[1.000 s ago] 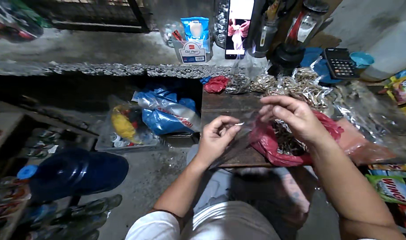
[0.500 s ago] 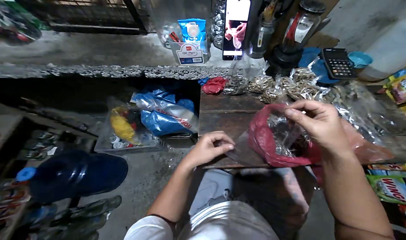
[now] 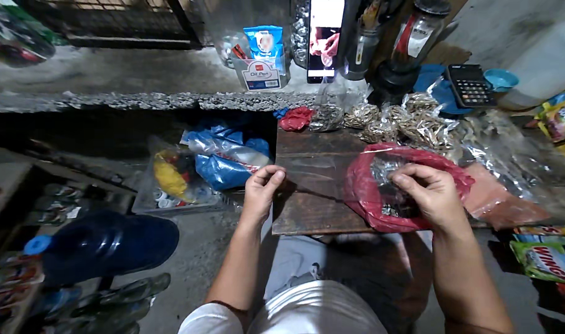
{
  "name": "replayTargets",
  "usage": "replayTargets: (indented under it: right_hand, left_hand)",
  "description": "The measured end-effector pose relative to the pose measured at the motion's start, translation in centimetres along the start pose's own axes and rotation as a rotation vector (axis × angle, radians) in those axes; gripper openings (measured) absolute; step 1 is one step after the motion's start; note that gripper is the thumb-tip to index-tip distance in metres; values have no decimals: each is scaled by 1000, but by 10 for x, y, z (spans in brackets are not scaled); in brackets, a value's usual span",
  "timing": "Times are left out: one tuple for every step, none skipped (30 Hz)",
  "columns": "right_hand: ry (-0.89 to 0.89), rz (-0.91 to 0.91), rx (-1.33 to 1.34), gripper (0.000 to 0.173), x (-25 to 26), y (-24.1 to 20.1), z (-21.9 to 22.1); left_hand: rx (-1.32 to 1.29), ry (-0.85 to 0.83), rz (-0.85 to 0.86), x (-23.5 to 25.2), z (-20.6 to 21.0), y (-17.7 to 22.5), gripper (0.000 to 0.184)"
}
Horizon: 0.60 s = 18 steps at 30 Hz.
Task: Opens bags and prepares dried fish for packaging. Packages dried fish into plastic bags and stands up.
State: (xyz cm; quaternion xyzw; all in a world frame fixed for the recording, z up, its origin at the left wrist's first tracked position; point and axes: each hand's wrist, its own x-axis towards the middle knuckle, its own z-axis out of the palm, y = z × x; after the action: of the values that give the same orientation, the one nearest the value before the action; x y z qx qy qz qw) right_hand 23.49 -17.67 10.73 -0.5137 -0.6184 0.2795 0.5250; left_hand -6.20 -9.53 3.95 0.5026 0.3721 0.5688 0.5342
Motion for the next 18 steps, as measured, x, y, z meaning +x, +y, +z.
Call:
replayTargets:
  right_hand:
    - [-1,6,4,11,-1,0,1]
    - [-2,11,10,11,-1,0,1]
    - [-4,13,14,11,-2,0,1]
    - [-5,15,17,11,-2,1,1]
    - [-4,16,19,11,-2,2,1]
    - [-1,17,23,11,-2,3,1]
    - [7,16,27,11,-1,4,0]
    - [20,13,31,10,-1,5,0]
    - [36,2,35,10,0,7,-1]
    - [52,-14,33,11,0,9,-2]
    - [70,-26,34,13,1,10,-2]
    - [90,-28,37,15,1,9,-3]
    - [105,-27,43,16,1,9,-3]
    - [108,-28,49,17,0,9,-2]
    - [101,-31,54,16,-1,9,0]
    - [86,-34,65,14,-2,8,3]
    - [64,-33,72,14,-4,6,8]
    - [37,-30,88,13,-6,4,14]
  left_hand:
    - [5,5,7,-1,1,0,23]
    - [10,8,11,-1,1,0,23]
    - [12,8,10,-2,2,0,24]
    - [9,8,9,-3,3,0,25]
    - [2,4,7,-4,3,0,25]
    - [-11,-3,2,-4,3,0,25]
    - [-28,-9,-6,-4,2,0,25]
    - [-48,-7,-14,-4,2,0,26]
    - [-77,3,-21,-4,1,2,26]
    - [-102,29,-22,-4,-1,4,27]
    - [-123,69,-16,-3,-3,7,28]
    - [-150,119,4,-2,-6,10,29]
    - [-175,161,42,-1,-8,13,29]
    - [-203,187,96,-1,-11,17,27]
    - [-222,201,160,-2,-12,21,24]
    - [-230,201,229,-3,-12,24,19]
    - [-217,189,289,-5,-10,26,12]
    - [-180,165,336,-8,-5,27,7]
